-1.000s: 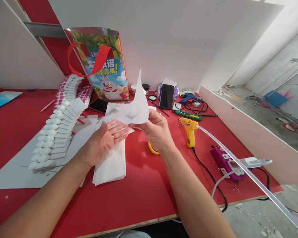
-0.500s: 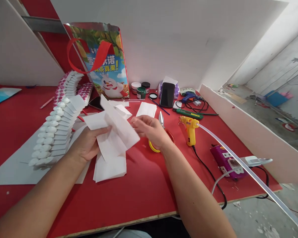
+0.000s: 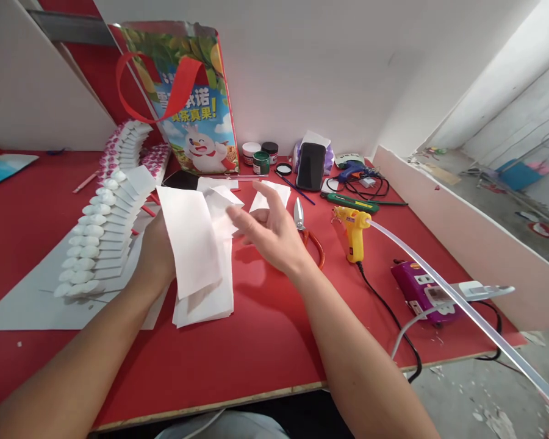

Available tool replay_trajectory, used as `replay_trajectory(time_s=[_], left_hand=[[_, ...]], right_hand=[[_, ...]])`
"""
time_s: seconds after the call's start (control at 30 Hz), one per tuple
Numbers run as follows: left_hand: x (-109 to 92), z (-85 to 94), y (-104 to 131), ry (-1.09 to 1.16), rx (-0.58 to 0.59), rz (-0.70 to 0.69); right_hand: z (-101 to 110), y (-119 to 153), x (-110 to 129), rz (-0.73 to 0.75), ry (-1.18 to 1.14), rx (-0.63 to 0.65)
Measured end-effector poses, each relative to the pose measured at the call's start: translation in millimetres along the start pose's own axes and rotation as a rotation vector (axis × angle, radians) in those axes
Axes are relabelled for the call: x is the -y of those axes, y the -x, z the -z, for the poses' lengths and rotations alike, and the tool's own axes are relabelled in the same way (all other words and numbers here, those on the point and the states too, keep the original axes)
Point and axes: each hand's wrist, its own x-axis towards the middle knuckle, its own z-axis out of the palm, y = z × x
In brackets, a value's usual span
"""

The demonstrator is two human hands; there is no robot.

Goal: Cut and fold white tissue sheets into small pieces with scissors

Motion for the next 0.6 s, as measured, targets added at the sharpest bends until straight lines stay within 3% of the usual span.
replay_trajectory(time_s=[0.13,0.2,0.3,0.4,0.6], left_hand=[[-11.7,-0.1,8.0,-0.156,0.027,-0.081],[-10.7,-1.3,9.0,-0.163,0.004,-0.131],[-2.3,-2.2,5.3,-0.043,-0.018,-0.135],[7.3,-2.9,-1.2,0.166,-0.008,-0.018],[12.2,-3.8,-10.2,0.499,-0.056,0.131]], right_hand=[[-21.2,9.9,2.5,0.074,0.116,0.213],[-28.1,9.5,-1.5,0.088,0.126,0.243],[-22.8,0.9,-9.4,0.017,0.051,0.092],[-5.3,-9.3,-14.1,-0.064,-0.013,-0.067],[14.0,-13.4,-12.9,-0.014,0.093,-0.265]])
